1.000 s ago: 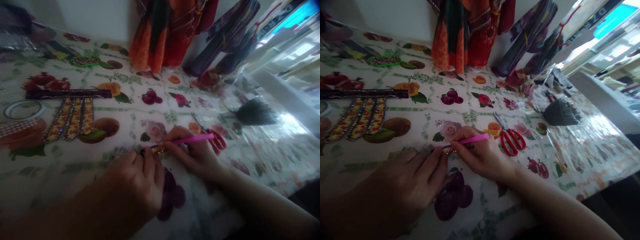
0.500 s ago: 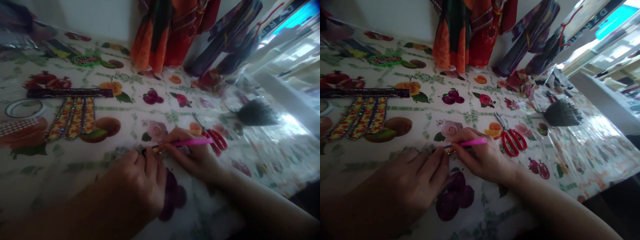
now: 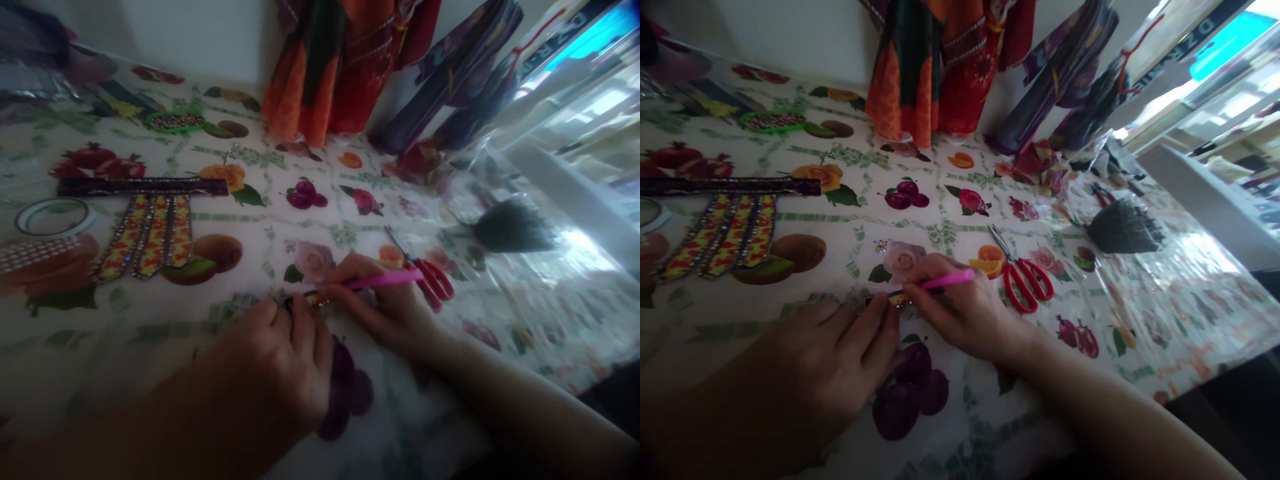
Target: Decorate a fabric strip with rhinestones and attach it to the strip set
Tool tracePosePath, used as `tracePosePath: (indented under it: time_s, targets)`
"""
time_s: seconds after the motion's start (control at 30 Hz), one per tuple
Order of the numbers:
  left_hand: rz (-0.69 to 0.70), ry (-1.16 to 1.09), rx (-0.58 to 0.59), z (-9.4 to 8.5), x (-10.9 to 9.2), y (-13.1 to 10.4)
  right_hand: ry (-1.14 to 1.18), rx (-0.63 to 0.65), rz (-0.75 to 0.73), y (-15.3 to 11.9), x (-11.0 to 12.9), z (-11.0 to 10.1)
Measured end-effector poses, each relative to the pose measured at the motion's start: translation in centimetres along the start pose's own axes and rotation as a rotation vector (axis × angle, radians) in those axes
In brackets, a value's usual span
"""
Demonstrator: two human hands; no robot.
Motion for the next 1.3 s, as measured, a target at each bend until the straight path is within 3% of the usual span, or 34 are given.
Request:
tracePosePath:
  time_s: [0.13, 0.37, 0.53, 0.77, 0.97, 1.17, 1.3]
  targets:
    - [0.011, -0.002, 0.022, 0.1, 0.0, -0.1, 0.104, -0.092, 0.123, 0.4, -0.4, -0.4]
    - [0.017, -0.019, 0.016, -0.2, 0.1, -0.1, 0.100, -0.129, 0.160, 0.5, -0.5, -1.1]
    - [-0.003, -0.025, 0.013, 0.2, 0.0, -0.2, 0.055, -0.171, 0.113, 0.0, -0.2, -1.6]
    - [0.001, -0.041, 0.031, 0.4, -0.1, -0.3, 0.031, -0.050, -0.069, -0.5, 1.2, -2.0]
    - [0.017, -0.003, 0.075, 0.4, 0.0, -0.3, -0.044, -0.063, -0.052, 0.4, 1.3, -2.6]
    - [0.005, 0.023, 0.074, 0.3, 0.0, -0.1, 0.029, -0.043, -0.051, 3.4, 0.7, -0.6]
    - [-0.022, 0.037, 0.045, 0.4, -0.2, 0.1, 0.058, 0.019, 0.037, 4.6, 0.2, 1.2]
Point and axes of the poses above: each hand's wrist, its own y-axis towards the middle knuckle, its own z-axis out of the palm, x = y × z, the point moved 1 cm from there along y, towards the middle knuckle, and after that the axes turned 11 degrees about -x, right-handed, at the moved point
